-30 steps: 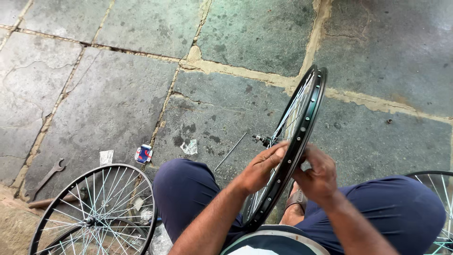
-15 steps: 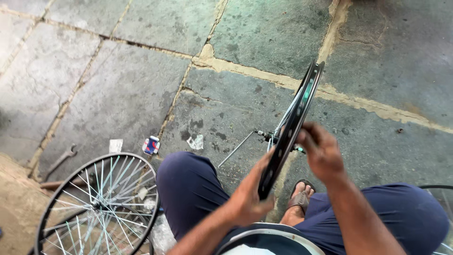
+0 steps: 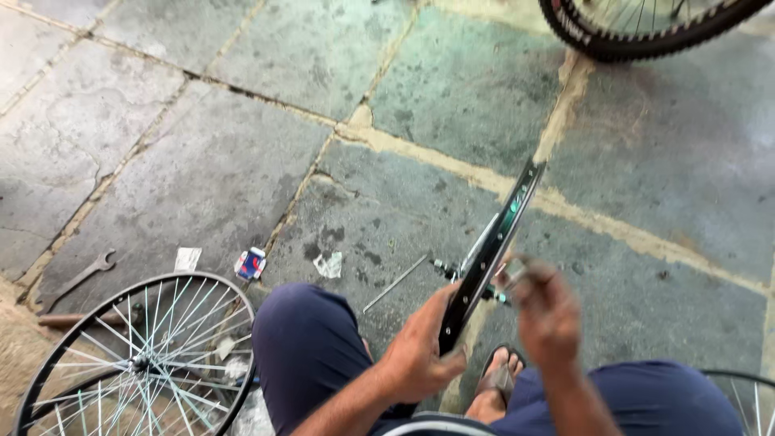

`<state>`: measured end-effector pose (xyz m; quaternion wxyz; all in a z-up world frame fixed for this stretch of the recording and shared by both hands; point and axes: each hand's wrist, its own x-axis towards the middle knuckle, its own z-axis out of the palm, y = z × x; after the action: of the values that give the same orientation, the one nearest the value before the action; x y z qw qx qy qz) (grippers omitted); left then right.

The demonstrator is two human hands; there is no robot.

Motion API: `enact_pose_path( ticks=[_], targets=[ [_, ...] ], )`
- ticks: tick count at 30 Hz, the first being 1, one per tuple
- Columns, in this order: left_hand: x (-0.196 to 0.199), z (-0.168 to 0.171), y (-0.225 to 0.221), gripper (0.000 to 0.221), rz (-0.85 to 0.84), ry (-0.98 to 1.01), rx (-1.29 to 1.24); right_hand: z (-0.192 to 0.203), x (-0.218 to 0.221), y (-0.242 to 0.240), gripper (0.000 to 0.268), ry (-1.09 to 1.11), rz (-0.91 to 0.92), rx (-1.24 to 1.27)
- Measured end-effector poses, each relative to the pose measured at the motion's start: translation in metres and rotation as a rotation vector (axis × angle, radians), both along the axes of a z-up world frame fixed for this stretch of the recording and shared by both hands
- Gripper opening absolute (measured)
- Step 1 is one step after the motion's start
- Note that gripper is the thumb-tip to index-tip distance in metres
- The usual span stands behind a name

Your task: The person wipes the rim of a bicycle wheel with a cloth and then uses a small tool to tighten or adjust the spoke nipples.

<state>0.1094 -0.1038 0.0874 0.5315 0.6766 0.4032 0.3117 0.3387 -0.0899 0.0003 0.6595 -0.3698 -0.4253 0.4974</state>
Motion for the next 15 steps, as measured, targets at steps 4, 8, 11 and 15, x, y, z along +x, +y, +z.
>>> enact_pose_path(
  ticks=[4,8,11,15],
  targets=[
    [0.003,-0.006,-0.005,0.088,0.042,-0.080,0.260,-0.016,-0.016,-0.021,0.026,-0.434,0.124,0.109],
    [0.001,-0.011,-0.007,0.093,0.050,-0.080,0.126,-0.033,-0.018,-0.009,0.024,-0.096,0.193,-0.068],
    [0.003,-0.014,-0.008,0.099,0.058,-0.083,0.068,-0.029,-0.023,0.004,0.028,0.233,0.324,-0.136],
    [0.000,-0.020,-0.007,0.106,0.048,-0.221,-0.012,-0.012,-0.044,0.002,0.040,0.157,0.432,-0.151]
  ],
)
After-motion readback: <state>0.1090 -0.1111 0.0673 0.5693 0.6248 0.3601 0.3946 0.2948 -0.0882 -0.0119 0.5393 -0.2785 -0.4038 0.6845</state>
